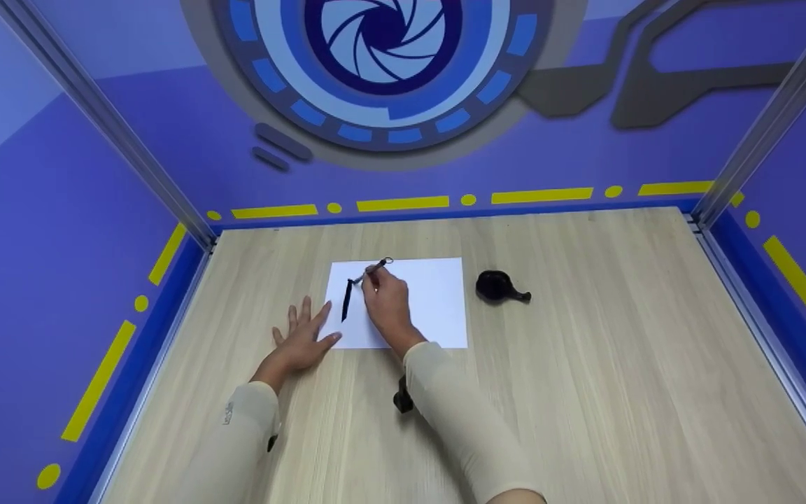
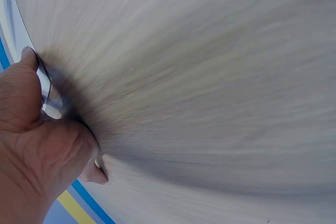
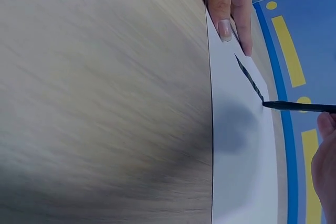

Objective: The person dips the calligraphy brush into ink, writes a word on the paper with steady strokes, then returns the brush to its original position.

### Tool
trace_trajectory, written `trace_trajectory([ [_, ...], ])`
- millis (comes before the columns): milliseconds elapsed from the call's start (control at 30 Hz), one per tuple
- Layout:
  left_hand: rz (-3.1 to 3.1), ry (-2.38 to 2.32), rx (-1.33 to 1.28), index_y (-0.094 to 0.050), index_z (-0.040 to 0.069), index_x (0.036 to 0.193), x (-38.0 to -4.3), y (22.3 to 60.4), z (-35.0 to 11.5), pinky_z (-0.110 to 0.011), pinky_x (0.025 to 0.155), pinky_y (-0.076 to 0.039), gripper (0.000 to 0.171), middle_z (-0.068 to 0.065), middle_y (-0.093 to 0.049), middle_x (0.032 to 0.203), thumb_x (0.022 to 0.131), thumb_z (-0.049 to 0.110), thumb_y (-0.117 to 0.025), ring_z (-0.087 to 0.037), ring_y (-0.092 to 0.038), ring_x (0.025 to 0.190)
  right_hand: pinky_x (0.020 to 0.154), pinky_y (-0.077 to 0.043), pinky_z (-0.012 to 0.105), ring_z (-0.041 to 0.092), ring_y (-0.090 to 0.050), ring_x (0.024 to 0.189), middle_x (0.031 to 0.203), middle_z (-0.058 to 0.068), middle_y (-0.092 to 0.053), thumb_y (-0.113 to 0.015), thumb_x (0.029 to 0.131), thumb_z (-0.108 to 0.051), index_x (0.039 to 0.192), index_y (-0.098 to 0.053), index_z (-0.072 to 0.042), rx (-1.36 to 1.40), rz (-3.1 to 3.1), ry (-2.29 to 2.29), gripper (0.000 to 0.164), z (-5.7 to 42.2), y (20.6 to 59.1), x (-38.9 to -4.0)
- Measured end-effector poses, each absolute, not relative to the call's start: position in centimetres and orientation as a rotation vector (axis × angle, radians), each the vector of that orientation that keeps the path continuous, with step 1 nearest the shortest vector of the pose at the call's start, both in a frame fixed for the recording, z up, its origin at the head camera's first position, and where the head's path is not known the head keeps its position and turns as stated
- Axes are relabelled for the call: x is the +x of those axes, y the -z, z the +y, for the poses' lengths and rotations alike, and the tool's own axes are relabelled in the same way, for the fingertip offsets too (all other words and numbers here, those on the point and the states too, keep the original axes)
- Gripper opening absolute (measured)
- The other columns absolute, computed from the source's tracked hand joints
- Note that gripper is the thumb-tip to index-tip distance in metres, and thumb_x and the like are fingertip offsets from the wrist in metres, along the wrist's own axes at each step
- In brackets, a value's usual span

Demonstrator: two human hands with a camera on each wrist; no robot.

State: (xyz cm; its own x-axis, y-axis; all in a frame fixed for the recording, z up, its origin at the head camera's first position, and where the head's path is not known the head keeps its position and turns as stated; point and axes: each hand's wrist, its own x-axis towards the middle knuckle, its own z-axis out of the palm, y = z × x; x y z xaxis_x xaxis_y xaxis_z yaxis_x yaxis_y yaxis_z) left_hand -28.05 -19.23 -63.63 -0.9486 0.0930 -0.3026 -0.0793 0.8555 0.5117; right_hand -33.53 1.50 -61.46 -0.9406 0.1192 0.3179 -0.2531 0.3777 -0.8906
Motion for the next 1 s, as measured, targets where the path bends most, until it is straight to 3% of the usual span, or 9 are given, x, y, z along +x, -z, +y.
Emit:
trace_trajectory([
  [600, 2.732, -0.747, 0.015, -0.021, 0.034, 0.172, -28.06, 63.56, -19.08, -0.081, 0.124, 0.014, 0.075, -0.013, 0.012, 0.182, 0.108, 0.054, -0.056, -0.045, 0.019, 0.167, 0.081, -0.064, 0.042, 0.028, -0.077, 0.088, 0.096, 0.014, -0.082, -0.068, 0.1, -0.013, 0.101, -0.077, -0.004, 0.172, -2.376, -1.499, 0.013, 1.92, 60.67, -33.53],
  [1000, 2.734, -0.733, 0.01, -0.021, 0.034, 0.172, -27.96, 63.48, -18.97, -0.081, 0.124, 0.014, 0.076, -0.013, 0.012, 0.182, 0.108, 0.054, -0.055, -0.045, 0.018, 0.167, 0.066, -0.052, 0.031, 0.019, -0.063, 0.071, 0.079, 0.01, -0.074, -0.068, 0.096, -0.01, 0.088, -0.072, -0.006, 0.191, -2.339, -1.469, 0.01, 2.22, 60.48, -33.48],
])
